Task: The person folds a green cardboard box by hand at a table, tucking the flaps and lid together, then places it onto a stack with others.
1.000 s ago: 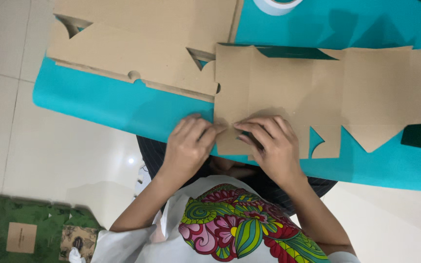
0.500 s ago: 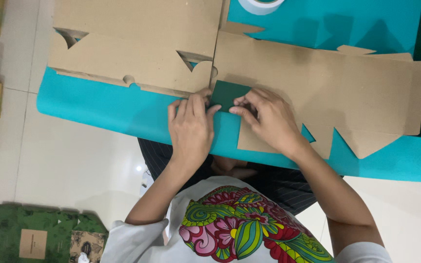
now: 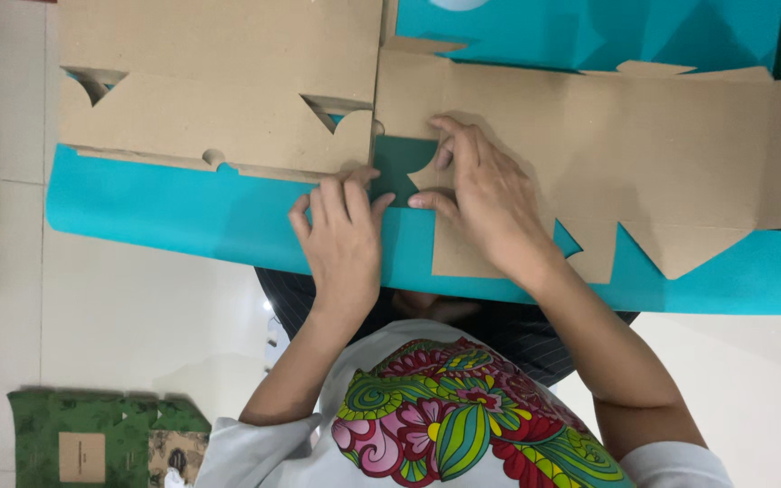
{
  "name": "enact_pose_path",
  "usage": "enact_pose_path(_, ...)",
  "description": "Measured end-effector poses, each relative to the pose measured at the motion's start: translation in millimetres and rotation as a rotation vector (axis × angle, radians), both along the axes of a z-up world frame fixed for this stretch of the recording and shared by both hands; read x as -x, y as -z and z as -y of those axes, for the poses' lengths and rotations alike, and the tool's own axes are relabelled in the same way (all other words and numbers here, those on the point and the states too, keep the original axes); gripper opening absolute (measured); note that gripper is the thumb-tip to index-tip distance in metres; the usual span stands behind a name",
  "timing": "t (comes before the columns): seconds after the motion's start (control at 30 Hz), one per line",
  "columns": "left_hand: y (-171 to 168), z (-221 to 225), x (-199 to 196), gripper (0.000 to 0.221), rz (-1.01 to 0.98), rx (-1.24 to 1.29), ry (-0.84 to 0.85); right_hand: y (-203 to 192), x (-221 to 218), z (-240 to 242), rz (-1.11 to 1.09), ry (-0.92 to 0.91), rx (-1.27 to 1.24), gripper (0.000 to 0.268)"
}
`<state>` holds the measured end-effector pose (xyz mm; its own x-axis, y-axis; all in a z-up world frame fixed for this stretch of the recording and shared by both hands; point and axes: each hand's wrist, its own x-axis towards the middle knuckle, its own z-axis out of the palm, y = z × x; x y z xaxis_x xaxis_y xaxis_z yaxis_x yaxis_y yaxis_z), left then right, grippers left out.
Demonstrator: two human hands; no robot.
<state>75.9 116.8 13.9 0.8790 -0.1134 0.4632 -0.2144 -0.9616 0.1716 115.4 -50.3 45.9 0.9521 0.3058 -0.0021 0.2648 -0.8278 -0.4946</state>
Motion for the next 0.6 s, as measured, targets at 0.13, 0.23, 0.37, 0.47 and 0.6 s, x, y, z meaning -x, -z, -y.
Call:
enact_pose_path(0.13, 1, 0, -1, 0.033, 0.028, 0.028, 0.028, -9, -2, 2, -0.048, -0.020, -0.070, 0.076)
enact_pose_path(0.23, -3, 2, 3, 0.030, 0.030, 0.059, 0.051, -1, 0, 6, -0.050, -0.049, -0.065, 0.074)
enact_pose_path(0.37, -17, 11, 19, 0.013, -0.051, -0.061, 0.132, 13, 4, 15, 0.105, -0.079, -0.091, 0.063)
enact_pose_path(0.47, -13, 17, 31, 0.029, -0.087, -0.070, 0.270, 13, 9, 26, 0.046, -0.087, -0.180, 0.067)
enact_pose_path(0.6, -12, 7, 32, 0.050, -0.065, -0.236, 0.368, -22, 28, 54, -0.081, -0.170, -0.382, 0.030)
